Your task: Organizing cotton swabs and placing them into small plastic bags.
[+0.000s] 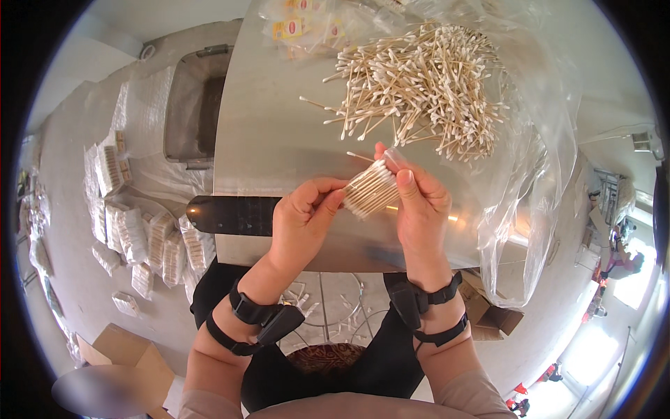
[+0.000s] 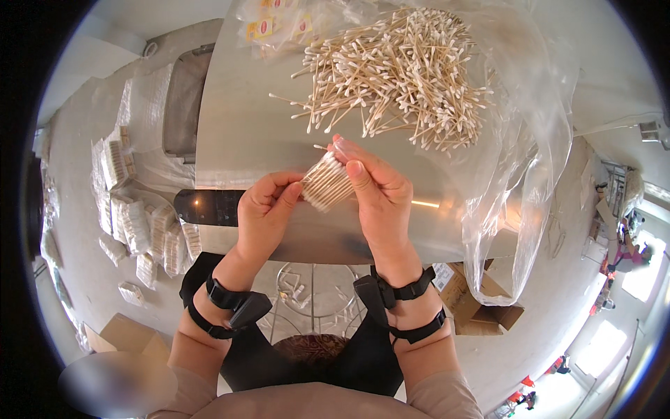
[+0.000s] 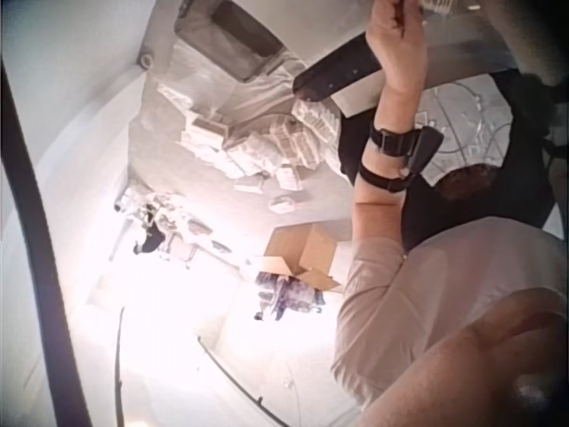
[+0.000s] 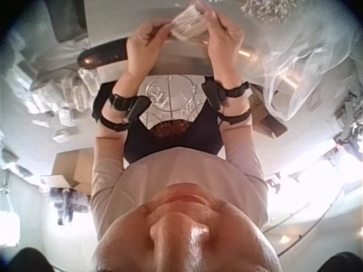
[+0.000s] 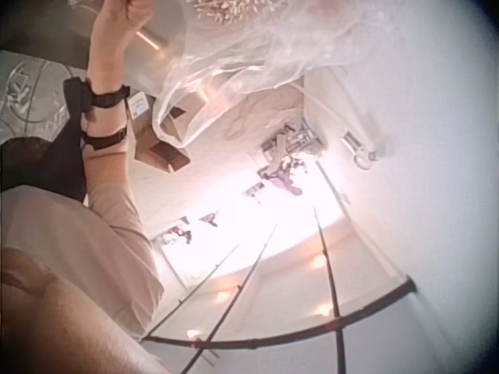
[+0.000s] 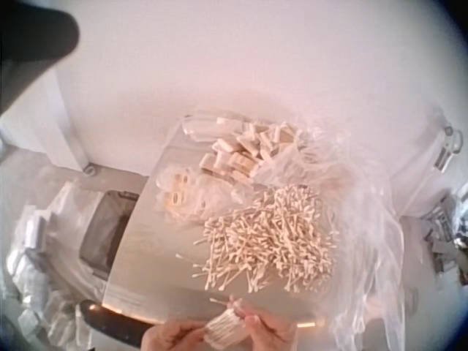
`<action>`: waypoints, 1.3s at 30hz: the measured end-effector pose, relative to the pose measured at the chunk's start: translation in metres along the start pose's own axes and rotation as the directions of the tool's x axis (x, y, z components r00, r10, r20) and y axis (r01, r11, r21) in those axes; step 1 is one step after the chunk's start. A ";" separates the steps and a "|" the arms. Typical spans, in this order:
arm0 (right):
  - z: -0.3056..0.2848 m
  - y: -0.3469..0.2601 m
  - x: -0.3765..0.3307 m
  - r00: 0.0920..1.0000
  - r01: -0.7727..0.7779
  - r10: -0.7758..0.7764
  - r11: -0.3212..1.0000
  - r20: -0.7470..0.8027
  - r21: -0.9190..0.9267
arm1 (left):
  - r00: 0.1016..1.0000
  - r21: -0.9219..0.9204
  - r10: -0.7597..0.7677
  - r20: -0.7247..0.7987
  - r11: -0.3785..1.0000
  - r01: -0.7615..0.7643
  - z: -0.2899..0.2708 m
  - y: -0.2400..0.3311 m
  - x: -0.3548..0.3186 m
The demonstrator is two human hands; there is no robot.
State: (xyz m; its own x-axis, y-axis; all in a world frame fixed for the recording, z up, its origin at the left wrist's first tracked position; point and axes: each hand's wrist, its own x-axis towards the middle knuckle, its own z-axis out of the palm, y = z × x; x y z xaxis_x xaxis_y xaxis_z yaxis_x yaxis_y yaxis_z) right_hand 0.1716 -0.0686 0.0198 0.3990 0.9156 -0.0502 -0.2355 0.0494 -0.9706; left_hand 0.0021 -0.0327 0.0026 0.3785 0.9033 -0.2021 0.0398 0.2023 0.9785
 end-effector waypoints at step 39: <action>-0.005 -0.007 0.001 0.931 0.016 0.052 0.983 0.362 -0.184 | 0.750 -0.261 -0.344 0.565 0.788 0.558 -0.020 0.014 0.016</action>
State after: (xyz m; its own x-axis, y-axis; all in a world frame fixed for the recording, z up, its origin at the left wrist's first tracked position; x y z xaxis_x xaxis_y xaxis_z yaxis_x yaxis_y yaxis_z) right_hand 0.1783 -0.0702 0.0249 0.0381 0.9992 -0.0120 -0.0623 -0.0096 -0.9980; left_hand -0.0099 -0.0073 0.0119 0.7926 0.3937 -0.4655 0.0016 0.7622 0.6473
